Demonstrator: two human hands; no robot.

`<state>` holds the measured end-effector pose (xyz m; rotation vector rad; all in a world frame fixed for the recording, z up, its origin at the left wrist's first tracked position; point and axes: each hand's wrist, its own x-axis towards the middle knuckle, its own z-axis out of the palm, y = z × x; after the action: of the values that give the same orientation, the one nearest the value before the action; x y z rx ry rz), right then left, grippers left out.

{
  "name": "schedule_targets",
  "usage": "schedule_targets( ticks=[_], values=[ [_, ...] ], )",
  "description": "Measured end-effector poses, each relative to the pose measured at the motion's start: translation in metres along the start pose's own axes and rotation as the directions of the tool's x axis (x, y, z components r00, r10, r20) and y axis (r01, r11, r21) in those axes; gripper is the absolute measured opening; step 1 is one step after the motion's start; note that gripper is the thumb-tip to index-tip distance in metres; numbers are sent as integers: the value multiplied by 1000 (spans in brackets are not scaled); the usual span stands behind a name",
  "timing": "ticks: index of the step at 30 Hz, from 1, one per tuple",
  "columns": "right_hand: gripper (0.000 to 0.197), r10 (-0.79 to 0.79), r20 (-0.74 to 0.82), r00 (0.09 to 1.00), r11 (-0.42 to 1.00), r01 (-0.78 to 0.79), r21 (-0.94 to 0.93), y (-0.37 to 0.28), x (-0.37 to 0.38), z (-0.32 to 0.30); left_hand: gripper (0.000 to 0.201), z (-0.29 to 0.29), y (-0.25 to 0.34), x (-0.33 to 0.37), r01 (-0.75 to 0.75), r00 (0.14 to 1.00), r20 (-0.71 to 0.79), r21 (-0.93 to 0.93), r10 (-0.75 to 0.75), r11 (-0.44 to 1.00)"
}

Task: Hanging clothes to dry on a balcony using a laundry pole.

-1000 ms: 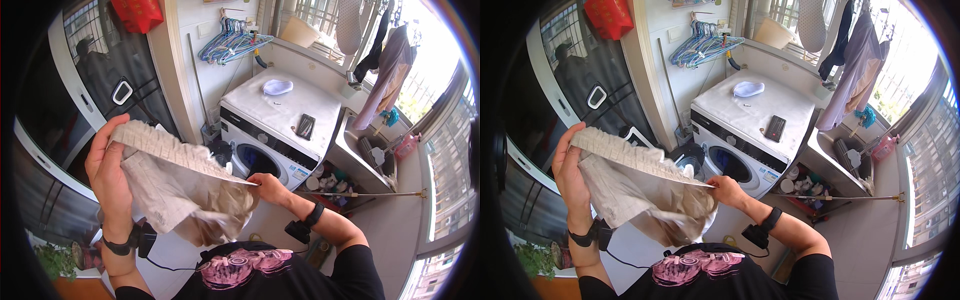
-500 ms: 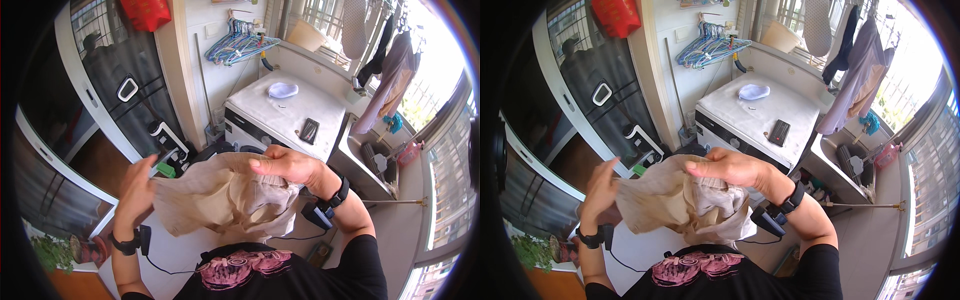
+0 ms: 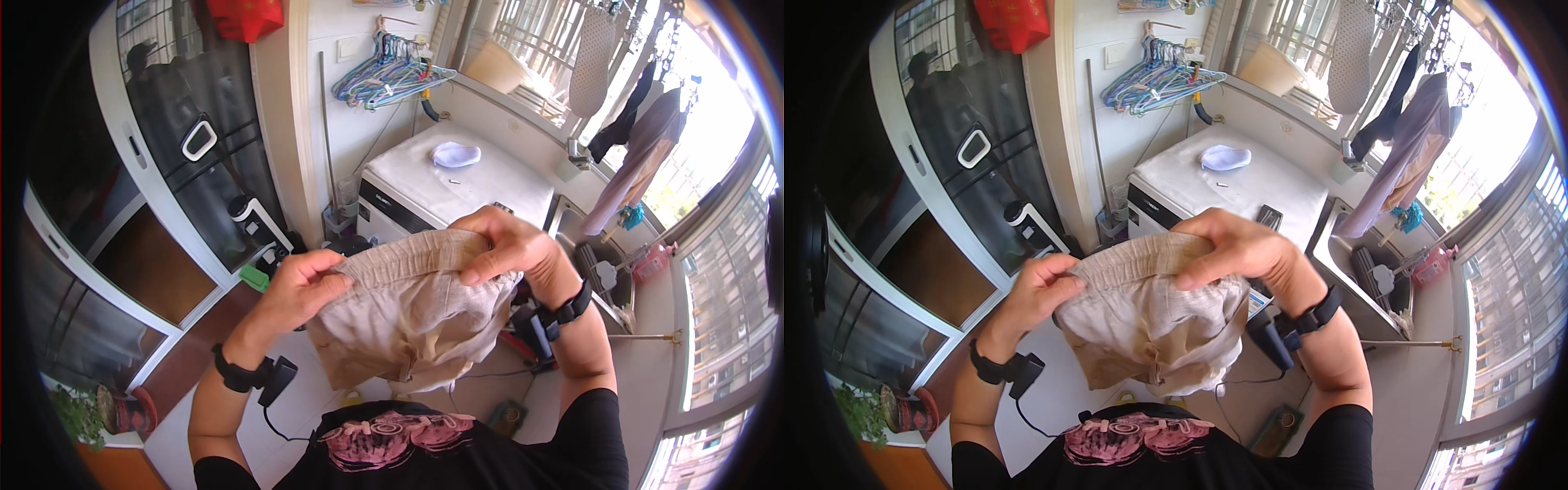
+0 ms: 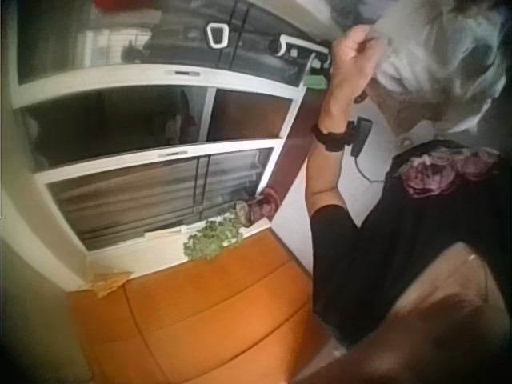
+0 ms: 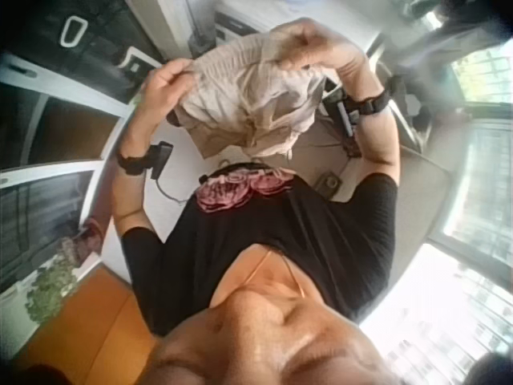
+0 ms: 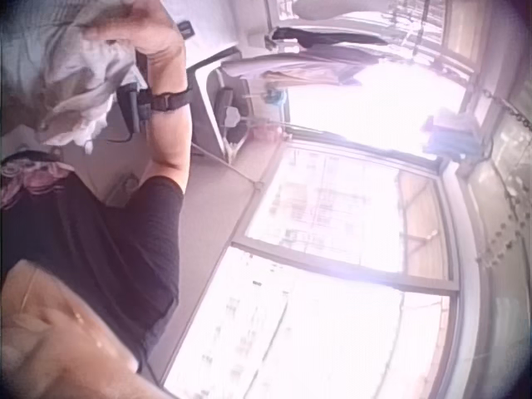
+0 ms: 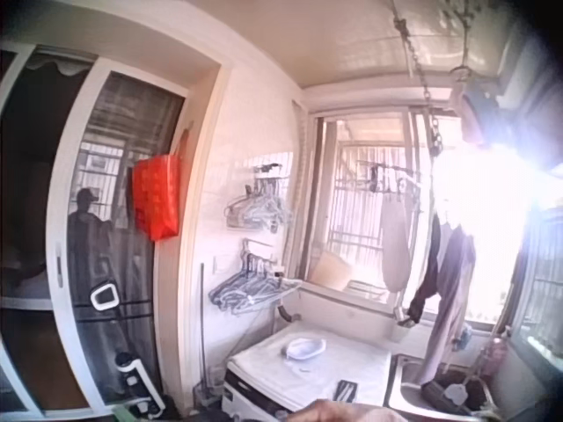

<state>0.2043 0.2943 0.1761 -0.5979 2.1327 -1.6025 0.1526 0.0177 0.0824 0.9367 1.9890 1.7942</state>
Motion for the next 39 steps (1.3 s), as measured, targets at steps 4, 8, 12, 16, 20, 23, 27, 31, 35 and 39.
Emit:
schedule_targets(
  ticks=[4, 8, 12, 16, 20, 23, 27, 31, 35, 39],
  values=[
    [21, 30, -201, 979, 812, -142, -567, 1, -6, -11, 14, -1, 16, 15, 49, 997, 44, 144, -56, 988],
    [18, -546, -474, 691, 404, -279, -871, 21, 12, 8, 21, -4, 19, 26, 24, 1000, 9, 304, -28, 952],
    [28, -566, -465, 681, 206, -429, -879, 53, 24, 23, 36, -25, 34, 27, -44, 985, -149, 257, 85, 965],
    [26, -277, -568, 775, 403, -443, -801, 127, 9, 20, 36, -37, 57, 8, -96, 965, -207, 282, 159, 955],
    [28, 215, -354, 910, 871, -342, -352, 120, 18, 48, 35, -54, 57, -6, -81, 957, -248, 274, 152, 958],
    [30, 289, -164, 943, 950, -304, -77, 104, 27, 47, 37, -78, 51, -11, -71, 913, -378, 225, 154, 972],
    [34, 166, 4, 986, 916, -156, 369, 92, 37, 32, 44, -110, 30, -26, -83, 825, -514, 300, 234, 950],
    [45, 144, 293, 945, 954, -211, 212, 110, 78, -12, 55, -111, 30, -43, -42, 655, -633, 515, 413, 856],
    [32, 288, -110, 951, 932, -251, 263, 136, 151, -84, 51, -102, 33, -50, 25, 728, -636, 397, 255, 918],
    [14, 281, -410, 868, 900, -90, 426, 163, 242, -185, 44, -101, 56, -44, 180, 837, -540, 422, 86, 889]
  ],
)
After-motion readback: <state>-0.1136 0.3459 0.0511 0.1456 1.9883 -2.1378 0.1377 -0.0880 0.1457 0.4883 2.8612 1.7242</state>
